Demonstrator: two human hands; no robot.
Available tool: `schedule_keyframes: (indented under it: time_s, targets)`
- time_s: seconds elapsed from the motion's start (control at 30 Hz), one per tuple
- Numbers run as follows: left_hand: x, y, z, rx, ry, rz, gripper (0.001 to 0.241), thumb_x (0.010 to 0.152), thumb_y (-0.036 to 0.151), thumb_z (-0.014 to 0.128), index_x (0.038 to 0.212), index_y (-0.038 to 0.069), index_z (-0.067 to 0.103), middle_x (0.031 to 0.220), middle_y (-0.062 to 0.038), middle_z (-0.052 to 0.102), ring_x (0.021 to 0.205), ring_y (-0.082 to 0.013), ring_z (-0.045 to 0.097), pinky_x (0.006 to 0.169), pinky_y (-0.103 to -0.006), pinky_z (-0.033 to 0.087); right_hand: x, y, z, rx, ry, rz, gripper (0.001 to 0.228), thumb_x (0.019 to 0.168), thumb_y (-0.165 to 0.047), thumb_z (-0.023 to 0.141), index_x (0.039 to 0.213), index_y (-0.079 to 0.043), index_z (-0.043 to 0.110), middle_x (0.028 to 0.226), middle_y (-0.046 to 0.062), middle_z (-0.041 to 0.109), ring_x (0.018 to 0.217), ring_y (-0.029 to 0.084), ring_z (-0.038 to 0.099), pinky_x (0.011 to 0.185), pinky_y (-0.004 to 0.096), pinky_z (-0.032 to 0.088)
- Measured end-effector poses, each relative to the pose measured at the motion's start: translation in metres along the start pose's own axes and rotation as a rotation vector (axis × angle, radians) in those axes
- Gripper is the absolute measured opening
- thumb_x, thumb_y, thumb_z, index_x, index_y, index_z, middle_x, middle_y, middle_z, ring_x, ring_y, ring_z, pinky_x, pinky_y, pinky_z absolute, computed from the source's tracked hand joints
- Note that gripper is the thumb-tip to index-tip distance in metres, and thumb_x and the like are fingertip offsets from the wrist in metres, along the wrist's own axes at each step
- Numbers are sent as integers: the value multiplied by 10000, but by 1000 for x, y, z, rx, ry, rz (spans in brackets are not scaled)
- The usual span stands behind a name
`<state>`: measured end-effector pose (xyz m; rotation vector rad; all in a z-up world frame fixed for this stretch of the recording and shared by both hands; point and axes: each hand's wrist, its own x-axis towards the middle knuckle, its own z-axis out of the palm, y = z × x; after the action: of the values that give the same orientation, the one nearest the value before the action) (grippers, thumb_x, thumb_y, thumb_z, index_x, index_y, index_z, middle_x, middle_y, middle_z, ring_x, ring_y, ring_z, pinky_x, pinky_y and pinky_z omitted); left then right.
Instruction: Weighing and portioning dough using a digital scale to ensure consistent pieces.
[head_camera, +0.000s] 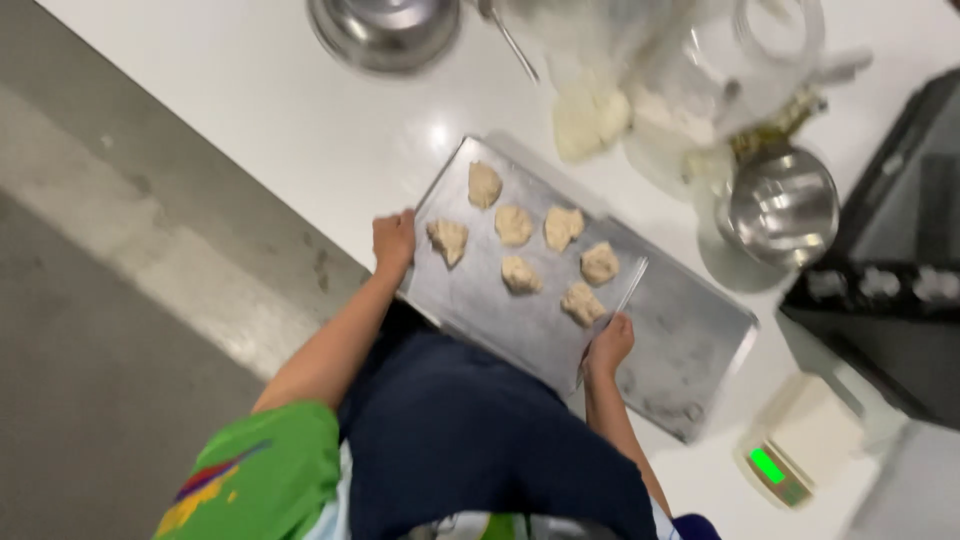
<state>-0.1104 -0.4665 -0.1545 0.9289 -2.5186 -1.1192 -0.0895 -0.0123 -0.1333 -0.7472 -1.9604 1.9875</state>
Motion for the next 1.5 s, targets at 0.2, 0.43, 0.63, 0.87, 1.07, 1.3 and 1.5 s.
schedule_keyframes:
  time_s: [0.2, 0.43, 0.63, 0.87, 1.07, 1.3, 1.5]
  targets:
    - [68, -46, -99, 91, 71, 67, 453, 1014, 402, 558, 905, 1, 737, 1048, -230, 651, 1026, -416, 590, 884, -544, 465, -57, 33, 115, -293, -18, -20, 288, 1045, -211, 518, 878, 7, 603, 784, 93, 581, 749, 181, 511, 690, 391, 453]
    - [97, -75, -126, 55, 75, 121, 320, 993, 352, 647, 953, 50, 743, 1088, -202, 585, 1009, -399, 576, 889, -530, 473, -71, 18, 137, -958, -138, -179, 371, 1056, -270, 548, 888, 35, 673, 856, 247, 648, 824, 429, 632, 754, 510, 482]
    - [88, 19, -198, 403, -134, 305, 234, 902, 280, 752, 810, 65, 736, 1037, -163, 616, 1012, -393, 568, 802, -551, 448, -80, -74, 166, -1049, -195, -478, 430, 998, -218, 673, 1369, -33, 561, 1223, 235, 599, 1138, 428, 569, 991, 508, 463]
    - [136, 78, -126, 120, -322, 689, 494, 823, 116, 779, 1293, 37, 651, 1271, -215, 580, 1137, -420, 557, 966, -474, 494, -92, -145, 299, -892, -536, -694, 661, 831, -187, 809, 1424, -87, 533, 1328, 260, 510, 1167, 460, 512, 968, 527, 438]
    - [144, 96, -90, 426, -511, 896, 538, 763, 175, 830, 1237, 42, 612, 1265, -233, 553, 1098, -429, 556, 941, -487, 505, -41, -71, 302, -933, -530, -543, 593, 761, -211, 820, 1294, -110, 579, 1259, 218, 532, 1173, 427, 535, 966, 492, 474]
    - [154, 153, -121, 307, -680, 612, 452, 716, 198, 853, 1071, 70, 604, 1071, -169, 628, 999, -385, 640, 851, -488, 540, -1, -116, 324, -613, -554, -130, 484, 784, -269, 777, 1204, -103, 607, 1200, 131, 657, 1113, 294, 667, 985, 381, 539]
    - [179, 189, -87, 198, -505, 550, 683, 737, 247, 878, 1297, 59, 537, 1288, -221, 566, 1106, -420, 621, 910, -461, 532, 8, -136, 343, -693, -667, -433, 796, 746, -210, 813, 1453, -72, 473, 1341, 213, 534, 1234, 394, 526, 1050, 444, 432]
